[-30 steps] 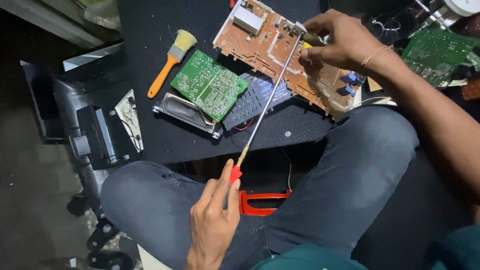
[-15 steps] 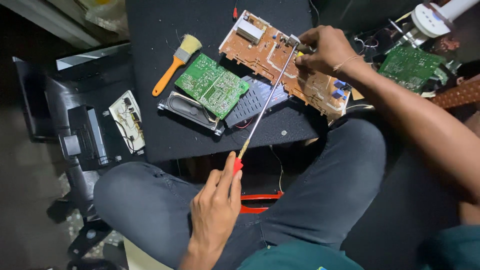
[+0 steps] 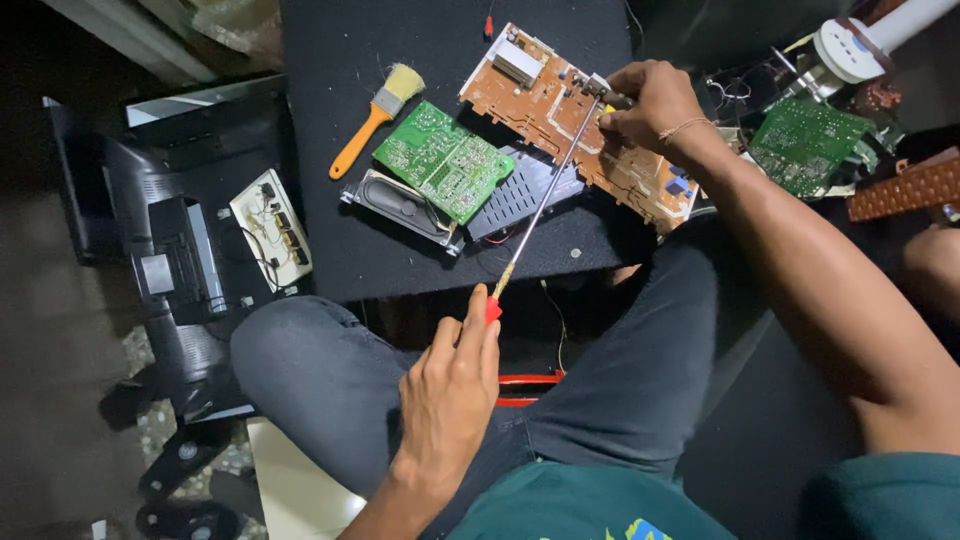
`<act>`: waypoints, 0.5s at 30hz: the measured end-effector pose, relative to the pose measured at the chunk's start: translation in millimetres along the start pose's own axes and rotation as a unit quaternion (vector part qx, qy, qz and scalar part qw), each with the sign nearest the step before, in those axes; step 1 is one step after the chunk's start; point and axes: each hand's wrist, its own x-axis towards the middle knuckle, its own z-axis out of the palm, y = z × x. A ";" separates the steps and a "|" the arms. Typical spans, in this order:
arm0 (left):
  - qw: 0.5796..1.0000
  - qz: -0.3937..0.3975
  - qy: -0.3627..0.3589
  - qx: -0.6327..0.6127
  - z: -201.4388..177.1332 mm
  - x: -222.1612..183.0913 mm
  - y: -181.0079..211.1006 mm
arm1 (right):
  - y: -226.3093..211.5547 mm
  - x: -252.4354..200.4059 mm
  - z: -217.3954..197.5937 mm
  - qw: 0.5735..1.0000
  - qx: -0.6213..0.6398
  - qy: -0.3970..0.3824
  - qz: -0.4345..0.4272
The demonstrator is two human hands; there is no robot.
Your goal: Cleaning and inspecting a circuit board using a brush and a screwdriver
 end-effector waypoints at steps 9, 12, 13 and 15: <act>0.998 0.004 -0.022 -0.058 8.0 -5.5 -3.7 | -19.3 -8.9 -9.2 0.999 0.014 -0.007 0.036; 0.998 0.001 -0.007 -0.062 19.0 -12.5 -7.0 | -15.5 -6.8 -9.1 1.000 0.005 -0.002 0.029; 0.998 -0.005 0.000 -0.067 22.8 -16.0 -8.0 | -15.0 -7.0 -8.9 1.000 0.003 -0.002 0.023; 0.997 -0.007 -0.002 -0.072 25.1 -16.2 -6.9 | -9.1 -3.1 -4.6 1.000 0.007 -0.001 0.016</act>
